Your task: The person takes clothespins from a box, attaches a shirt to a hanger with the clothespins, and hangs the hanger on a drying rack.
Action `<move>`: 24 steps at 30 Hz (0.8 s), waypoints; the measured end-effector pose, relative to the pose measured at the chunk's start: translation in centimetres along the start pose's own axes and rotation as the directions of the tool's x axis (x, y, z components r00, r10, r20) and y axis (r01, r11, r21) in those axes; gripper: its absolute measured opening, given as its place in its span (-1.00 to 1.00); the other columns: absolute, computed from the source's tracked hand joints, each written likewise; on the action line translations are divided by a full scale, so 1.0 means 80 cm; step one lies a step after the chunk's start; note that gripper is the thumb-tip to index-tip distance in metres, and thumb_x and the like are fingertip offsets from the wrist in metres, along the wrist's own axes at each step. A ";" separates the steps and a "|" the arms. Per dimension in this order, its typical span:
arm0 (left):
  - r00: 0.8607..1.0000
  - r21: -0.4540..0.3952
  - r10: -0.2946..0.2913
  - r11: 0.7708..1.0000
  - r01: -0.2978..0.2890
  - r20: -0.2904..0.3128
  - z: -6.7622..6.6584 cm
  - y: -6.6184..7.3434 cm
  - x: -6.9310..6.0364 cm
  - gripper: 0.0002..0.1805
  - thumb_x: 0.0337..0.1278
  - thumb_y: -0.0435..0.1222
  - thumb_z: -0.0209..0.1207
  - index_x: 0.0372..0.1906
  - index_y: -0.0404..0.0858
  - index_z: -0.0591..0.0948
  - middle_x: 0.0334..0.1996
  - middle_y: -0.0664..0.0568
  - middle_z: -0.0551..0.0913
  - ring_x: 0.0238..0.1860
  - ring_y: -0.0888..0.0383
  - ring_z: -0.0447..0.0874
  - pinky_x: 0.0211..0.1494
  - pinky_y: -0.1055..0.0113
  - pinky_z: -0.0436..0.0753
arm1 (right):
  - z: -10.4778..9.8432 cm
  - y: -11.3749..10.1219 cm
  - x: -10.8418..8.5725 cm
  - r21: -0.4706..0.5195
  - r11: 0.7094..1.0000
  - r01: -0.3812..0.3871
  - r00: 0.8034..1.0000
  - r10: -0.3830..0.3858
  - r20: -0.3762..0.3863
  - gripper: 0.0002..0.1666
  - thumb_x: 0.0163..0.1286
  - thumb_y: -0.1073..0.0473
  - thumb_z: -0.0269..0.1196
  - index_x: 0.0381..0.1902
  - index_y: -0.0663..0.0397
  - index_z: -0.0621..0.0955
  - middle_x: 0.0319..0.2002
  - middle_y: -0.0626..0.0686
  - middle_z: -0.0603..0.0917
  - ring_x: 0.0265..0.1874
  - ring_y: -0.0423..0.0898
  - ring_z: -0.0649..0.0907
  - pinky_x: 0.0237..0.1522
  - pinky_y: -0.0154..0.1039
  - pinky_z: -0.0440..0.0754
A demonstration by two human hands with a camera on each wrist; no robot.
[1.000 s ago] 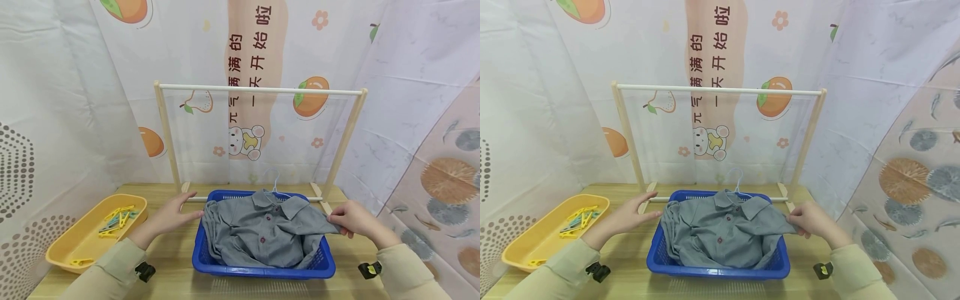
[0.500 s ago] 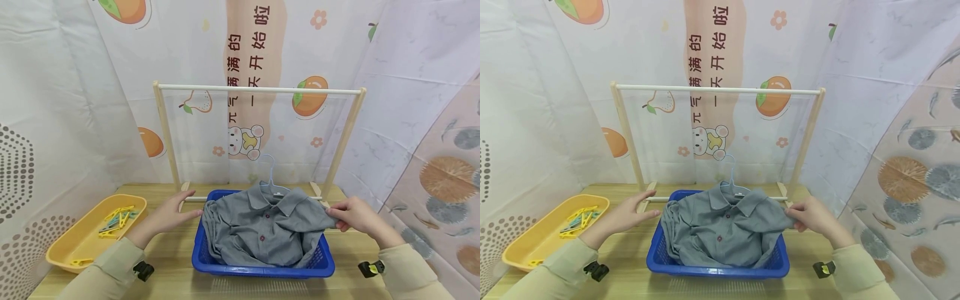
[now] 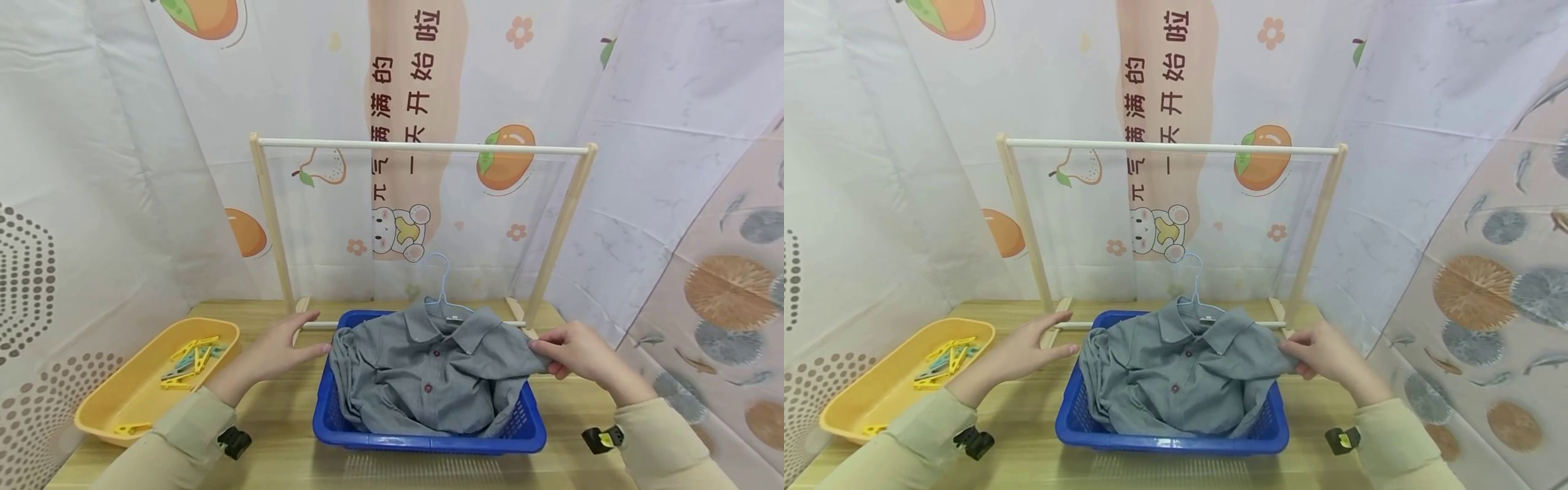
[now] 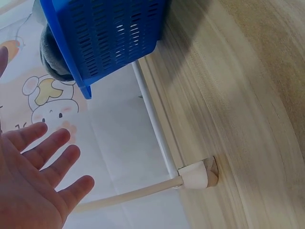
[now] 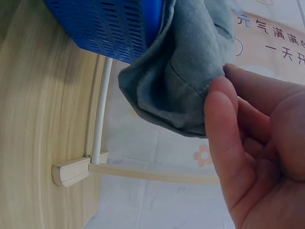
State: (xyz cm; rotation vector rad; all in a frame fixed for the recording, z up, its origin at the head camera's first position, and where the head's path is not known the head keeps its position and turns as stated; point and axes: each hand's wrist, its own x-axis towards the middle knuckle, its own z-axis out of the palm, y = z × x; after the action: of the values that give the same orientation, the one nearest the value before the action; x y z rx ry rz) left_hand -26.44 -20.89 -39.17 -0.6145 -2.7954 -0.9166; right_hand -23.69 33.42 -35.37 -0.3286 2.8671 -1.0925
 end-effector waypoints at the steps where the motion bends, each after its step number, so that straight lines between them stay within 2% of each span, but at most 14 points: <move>1: 1.000 -0.003 -0.001 1.000 0.001 0.001 0.000 0.000 0.000 -0.13 0.23 0.14 0.33 0.48 -0.30 0.39 0.39 -0.20 0.46 0.40 -0.29 0.36 0.34 -0.31 0.37 | 0.000 0.000 0.001 -0.020 1.000 0.001 1.000 -0.001 -0.009 -0.67 0.48 0.02 0.31 -0.15 0.20 0.78 -0.60 0.00 0.67 -0.61 -0.04 0.69 -0.53 -0.18 0.71; 5: 1.000 -0.007 -0.002 1.000 0.002 0.001 -0.003 0.001 0.000 -0.10 0.22 0.17 0.32 0.49 -0.28 0.37 0.39 -0.20 0.45 0.40 -0.29 0.35 0.35 -0.31 0.35 | 0.002 -0.002 0.004 -0.148 0.987 0.057 0.995 -0.068 -0.071 -0.68 0.48 -0.05 0.29 -0.22 0.06 0.80 -0.67 -0.10 0.63 -0.65 -0.13 0.67 -0.55 -0.23 0.65; 8: 1.000 -0.006 0.010 1.000 -0.010 -0.014 -0.006 0.001 0.000 -0.09 0.22 0.18 0.31 0.49 -0.30 0.38 0.39 -0.23 0.44 0.41 -0.31 0.32 0.36 -0.30 0.33 | 0.003 -0.004 0.006 -0.273 0.955 0.119 0.974 -0.166 -0.156 -0.73 0.47 -0.06 0.30 -0.33 -0.08 0.80 -0.75 -0.22 0.56 -0.70 -0.23 0.62 -0.58 -0.27 0.57; 12: 0.999 -0.009 0.025 1.000 -0.025 -0.033 -0.011 0.001 0.000 -0.08 0.22 0.21 0.29 0.48 -0.31 0.38 0.43 -0.28 0.38 0.44 -0.33 0.27 0.38 -0.31 0.30 | 0.004 -0.008 0.006 -0.369 0.910 0.189 0.920 -0.295 -0.257 -0.78 0.43 -0.01 0.36 -0.41 -0.14 0.80 -0.78 -0.33 0.51 -0.75 -0.32 0.55 -0.61 -0.31 0.49; 16: 0.999 -0.021 0.029 0.999 -0.030 -0.042 -0.016 0.000 0.000 -0.05 0.23 0.24 0.27 0.50 -0.31 0.35 0.46 -0.29 0.32 0.45 -0.33 0.24 0.39 -0.31 0.29 | 0.004 -0.010 0.007 -0.416 0.874 0.252 0.861 -0.398 -0.316 -0.87 0.36 0.08 0.42 -0.41 -0.13 0.81 -0.76 -0.36 0.50 -0.75 -0.39 0.49 -0.64 -0.34 0.48; 20: 0.998 -0.043 0.035 0.998 -0.038 -0.061 -0.021 0.001 -0.001 -0.07 0.24 0.20 0.29 0.51 -0.29 0.33 0.46 -0.27 0.33 0.44 -0.32 0.26 0.37 -0.32 0.31 | 0.004 -0.010 0.010 -0.490 0.819 0.299 0.792 -0.499 -0.351 -0.91 0.27 0.14 0.47 -0.44 -0.15 0.80 -0.74 -0.40 0.47 -0.73 -0.44 0.43 -0.65 -0.34 0.44; 24: 0.995 -0.051 0.047 0.997 -0.052 -0.083 -0.025 0.001 -0.003 -0.10 0.26 0.18 0.29 0.51 -0.26 0.35 0.44 -0.24 0.38 0.44 -0.31 0.28 0.36 -0.32 0.33 | 0.003 -0.012 0.011 -0.540 0.780 0.318 0.742 -0.559 -0.370 -0.92 0.21 0.18 0.51 -0.45 -0.14 0.81 -0.71 -0.42 0.47 -0.70 -0.45 0.44 -0.62 -0.31 0.46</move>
State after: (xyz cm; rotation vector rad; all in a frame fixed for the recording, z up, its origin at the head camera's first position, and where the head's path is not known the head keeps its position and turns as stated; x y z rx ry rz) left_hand -26.19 -22.11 -37.60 -0.6356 -2.6790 -0.9865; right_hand -24.31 32.37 -34.87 -0.9449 3.6512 -0.5839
